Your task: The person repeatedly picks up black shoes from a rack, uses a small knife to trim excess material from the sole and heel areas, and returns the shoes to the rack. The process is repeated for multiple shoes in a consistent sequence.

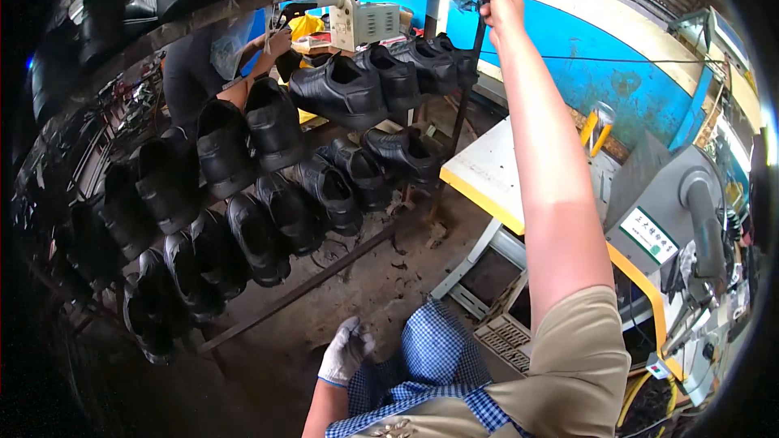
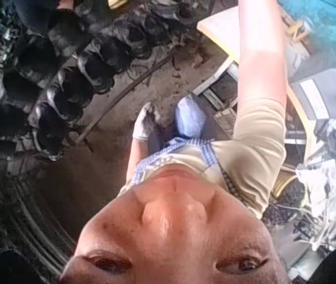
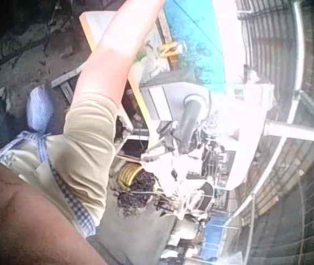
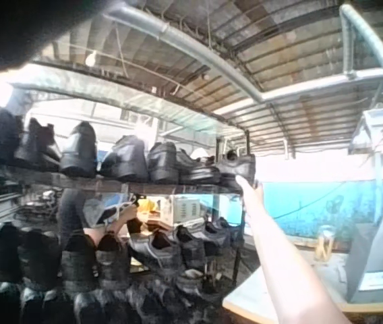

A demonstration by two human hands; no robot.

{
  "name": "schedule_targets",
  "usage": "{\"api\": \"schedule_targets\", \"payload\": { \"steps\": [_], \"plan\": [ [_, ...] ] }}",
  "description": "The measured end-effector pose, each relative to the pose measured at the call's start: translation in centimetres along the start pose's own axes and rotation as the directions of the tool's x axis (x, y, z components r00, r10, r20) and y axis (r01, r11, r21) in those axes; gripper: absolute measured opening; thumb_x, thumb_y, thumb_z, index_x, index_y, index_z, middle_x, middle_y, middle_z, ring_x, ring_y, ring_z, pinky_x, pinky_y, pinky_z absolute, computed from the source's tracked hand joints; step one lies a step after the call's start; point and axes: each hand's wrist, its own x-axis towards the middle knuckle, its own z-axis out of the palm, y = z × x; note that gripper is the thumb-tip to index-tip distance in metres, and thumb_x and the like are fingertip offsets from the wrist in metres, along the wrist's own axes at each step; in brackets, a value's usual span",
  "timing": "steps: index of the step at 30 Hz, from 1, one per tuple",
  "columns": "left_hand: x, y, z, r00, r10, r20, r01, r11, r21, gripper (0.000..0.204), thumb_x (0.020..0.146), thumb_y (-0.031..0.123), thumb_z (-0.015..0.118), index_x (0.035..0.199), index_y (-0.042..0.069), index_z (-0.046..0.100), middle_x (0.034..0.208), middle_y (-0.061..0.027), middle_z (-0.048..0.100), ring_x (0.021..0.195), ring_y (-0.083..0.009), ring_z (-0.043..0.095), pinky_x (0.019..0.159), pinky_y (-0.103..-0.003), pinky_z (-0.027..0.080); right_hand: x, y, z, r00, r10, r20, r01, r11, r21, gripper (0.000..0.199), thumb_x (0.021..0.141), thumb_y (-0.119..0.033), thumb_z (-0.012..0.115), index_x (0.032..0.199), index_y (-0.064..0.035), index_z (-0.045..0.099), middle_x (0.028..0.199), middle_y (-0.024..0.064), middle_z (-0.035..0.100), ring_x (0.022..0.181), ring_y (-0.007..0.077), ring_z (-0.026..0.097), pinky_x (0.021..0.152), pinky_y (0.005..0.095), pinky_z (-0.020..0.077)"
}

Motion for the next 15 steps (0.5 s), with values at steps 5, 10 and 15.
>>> {"api": "schedule_targets", "payload": {
  "steps": [5,10,15],
  "plan": [
    [1.8,0.4,0.8,0.997,-0.058,-0.05,0.057,0.998,-0.012,0.047,0.087,0.038,0.073,0.124,0.011,0.061,0.114,-0.0082,0.063,0.099,-0.0266,0.061,0.084,-0.043,0.051,5.0,5.6,3.5,0.991,-0.101,0.087,0.089,0.987,0.137,0.048,0.085,-0.029,0.077,0.117,0.0003,0.057,0.094,0.0106,0.066,0.069,0.0145,0.06,0.053,0.0295,0.0451],
    [3.1,1.0,1.5,0.99,-0.107,-0.094,0.107,0.994,-0.003,0.051,0.084,0.039,0.076,0.125,0.013,0.062,0.116,-0.0088,0.062,0.102,-0.0268,0.059,0.087,-0.043,0.049,10.4,9.6,0.4,0.907,-0.389,-0.163,0.347,0.908,-0.235,0.04,0.085,-0.043,0.074,0.091,-0.0052,0.064,0.066,0.0029,0.061,0.05,0.0121,0.054,0.045,0.0299,0.0396],
    [3.8,1.2,0.1,0.988,-0.106,-0.11,0.103,0.994,-0.03,0.049,0.087,0.039,0.073,0.127,0.013,0.061,0.119,-0.0098,0.062,0.103,-0.0276,0.059,0.09,-0.045,0.049,15.2,13.5,-3.1,0.941,-0.182,-0.284,0.081,0.939,-0.333,0.043,0.089,-0.038,0.068,0.109,0.0,0.065,0.082,0.0105,0.068,0.065,0.0141,0.063,0.059,0.0318,0.0487]
  ]
}}
